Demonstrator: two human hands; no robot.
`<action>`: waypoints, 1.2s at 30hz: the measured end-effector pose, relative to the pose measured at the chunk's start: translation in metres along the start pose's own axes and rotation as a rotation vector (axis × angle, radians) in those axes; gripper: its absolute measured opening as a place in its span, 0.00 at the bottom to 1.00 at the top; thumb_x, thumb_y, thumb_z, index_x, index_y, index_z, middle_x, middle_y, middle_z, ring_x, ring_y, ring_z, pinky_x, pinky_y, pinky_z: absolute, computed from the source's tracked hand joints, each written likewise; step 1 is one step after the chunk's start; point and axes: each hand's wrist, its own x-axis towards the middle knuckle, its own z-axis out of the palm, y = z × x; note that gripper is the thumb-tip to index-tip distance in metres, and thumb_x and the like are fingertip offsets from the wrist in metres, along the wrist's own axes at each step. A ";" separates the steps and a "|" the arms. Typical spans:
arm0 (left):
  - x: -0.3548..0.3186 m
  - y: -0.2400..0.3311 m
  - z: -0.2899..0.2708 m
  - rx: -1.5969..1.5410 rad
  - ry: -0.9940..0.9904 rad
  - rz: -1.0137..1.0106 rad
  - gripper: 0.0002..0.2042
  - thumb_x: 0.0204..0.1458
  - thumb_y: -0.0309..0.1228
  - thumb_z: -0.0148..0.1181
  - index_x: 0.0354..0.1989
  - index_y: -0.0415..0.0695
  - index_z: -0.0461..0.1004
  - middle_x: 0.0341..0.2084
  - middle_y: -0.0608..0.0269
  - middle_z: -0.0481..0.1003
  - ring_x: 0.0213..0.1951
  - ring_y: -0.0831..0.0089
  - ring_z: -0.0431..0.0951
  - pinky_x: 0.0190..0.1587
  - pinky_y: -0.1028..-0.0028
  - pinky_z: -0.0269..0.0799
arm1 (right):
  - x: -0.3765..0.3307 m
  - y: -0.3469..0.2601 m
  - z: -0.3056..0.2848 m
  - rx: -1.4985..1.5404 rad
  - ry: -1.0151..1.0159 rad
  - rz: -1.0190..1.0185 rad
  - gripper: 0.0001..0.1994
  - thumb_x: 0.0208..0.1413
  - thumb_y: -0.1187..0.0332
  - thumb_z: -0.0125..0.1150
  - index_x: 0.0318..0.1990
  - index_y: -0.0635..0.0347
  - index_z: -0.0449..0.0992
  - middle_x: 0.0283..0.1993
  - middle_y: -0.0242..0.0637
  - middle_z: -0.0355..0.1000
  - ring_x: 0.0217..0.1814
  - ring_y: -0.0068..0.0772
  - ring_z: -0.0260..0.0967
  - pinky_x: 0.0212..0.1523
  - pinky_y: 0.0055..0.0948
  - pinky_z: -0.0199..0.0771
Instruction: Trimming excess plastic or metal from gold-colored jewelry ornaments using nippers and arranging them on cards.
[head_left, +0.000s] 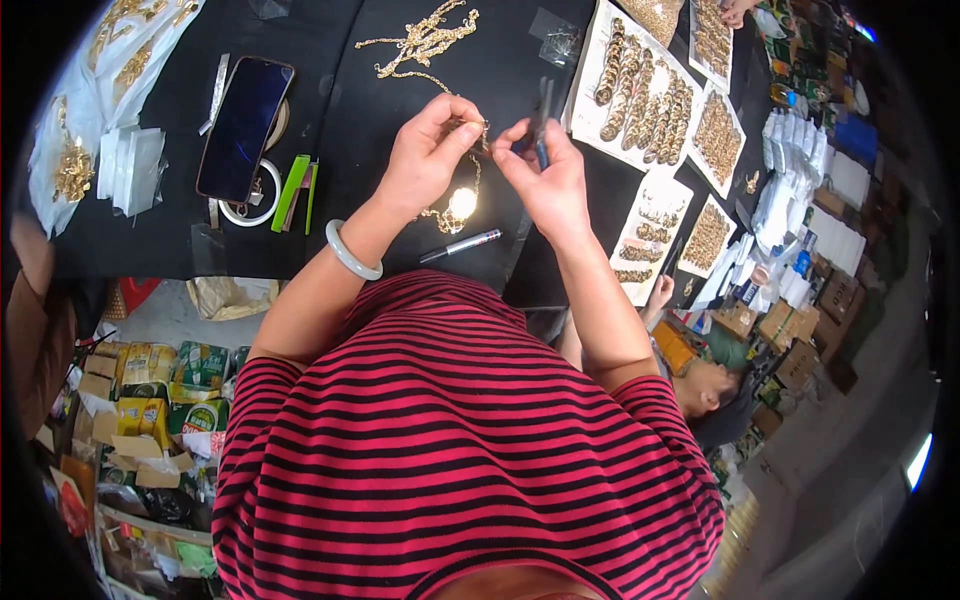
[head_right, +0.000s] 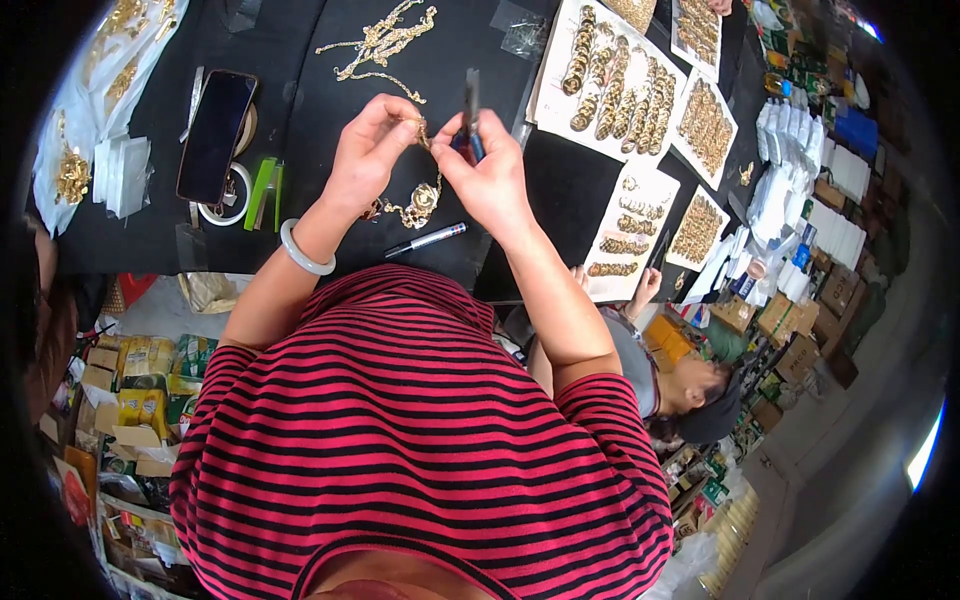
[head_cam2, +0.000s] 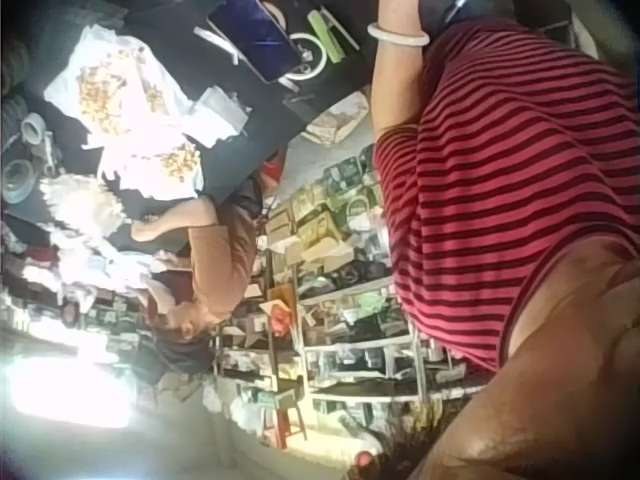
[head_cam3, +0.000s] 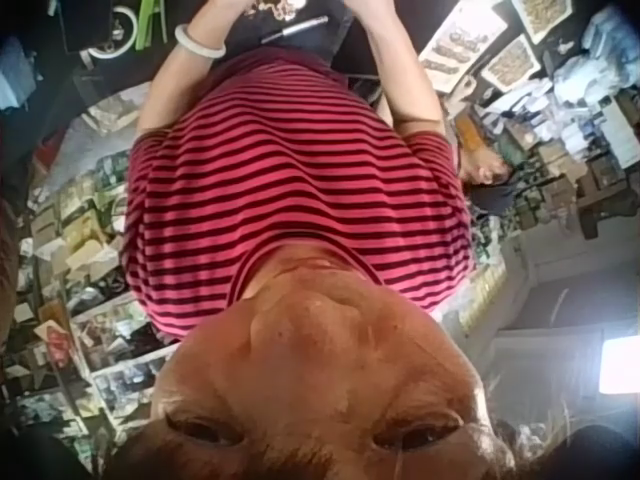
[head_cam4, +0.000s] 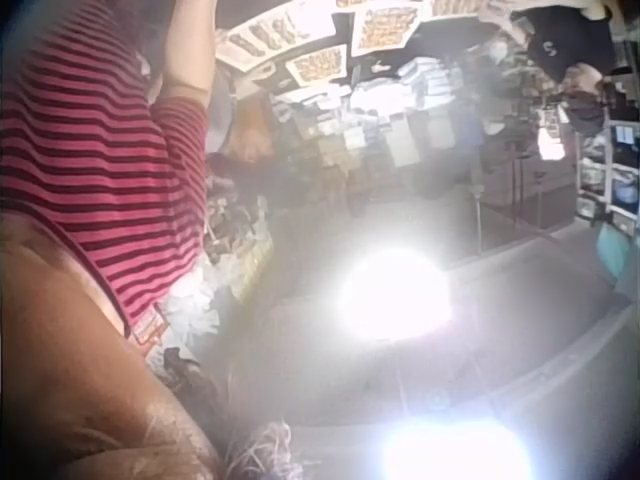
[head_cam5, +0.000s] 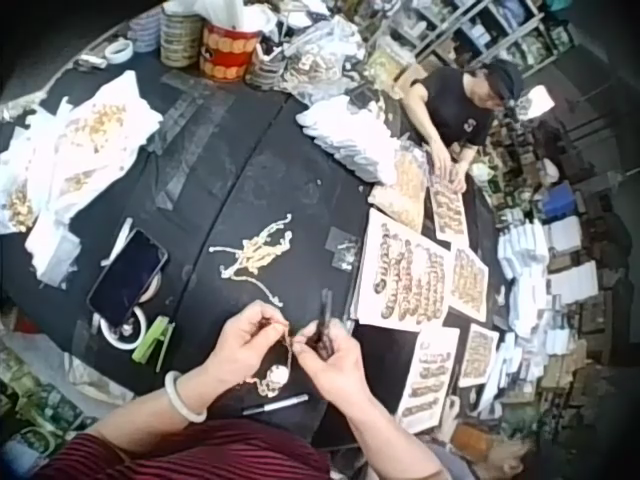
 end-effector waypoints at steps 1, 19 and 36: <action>0.001 0.001 -0.001 0.001 -0.001 0.000 0.01 0.61 0.23 0.53 0.39 0.41 0.70 0.33 0.70 0.70 0.35 0.84 0.69 0.41 0.80 0.67 | 0.000 0.002 -0.003 0.001 0.001 0.000 0.10 0.54 0.82 0.58 0.42 0.60 0.69 0.37 0.34 0.71 0.40 0.30 0.72 0.42 0.31 0.73; -0.034 -0.005 -0.017 -0.305 -0.192 -0.333 0.03 0.61 0.25 0.53 0.41 0.42 0.71 0.36 0.67 0.72 0.39 0.81 0.71 0.45 0.77 0.69 | -0.012 0.044 -0.007 -0.637 -0.088 -0.618 0.15 0.46 0.75 0.64 0.43 0.57 0.73 0.34 0.39 0.66 0.39 0.45 0.67 0.43 0.39 0.69; 0.063 -0.027 -0.054 1.680 -0.022 0.360 0.06 0.50 0.26 0.59 0.36 0.49 0.77 0.41 0.61 0.72 0.45 0.60 0.70 0.46 0.59 0.67 | 0.066 0.114 -0.001 -0.102 0.328 0.048 0.07 0.49 0.73 0.64 0.34 0.62 0.71 0.25 0.40 0.72 0.28 0.36 0.72 0.34 0.32 0.73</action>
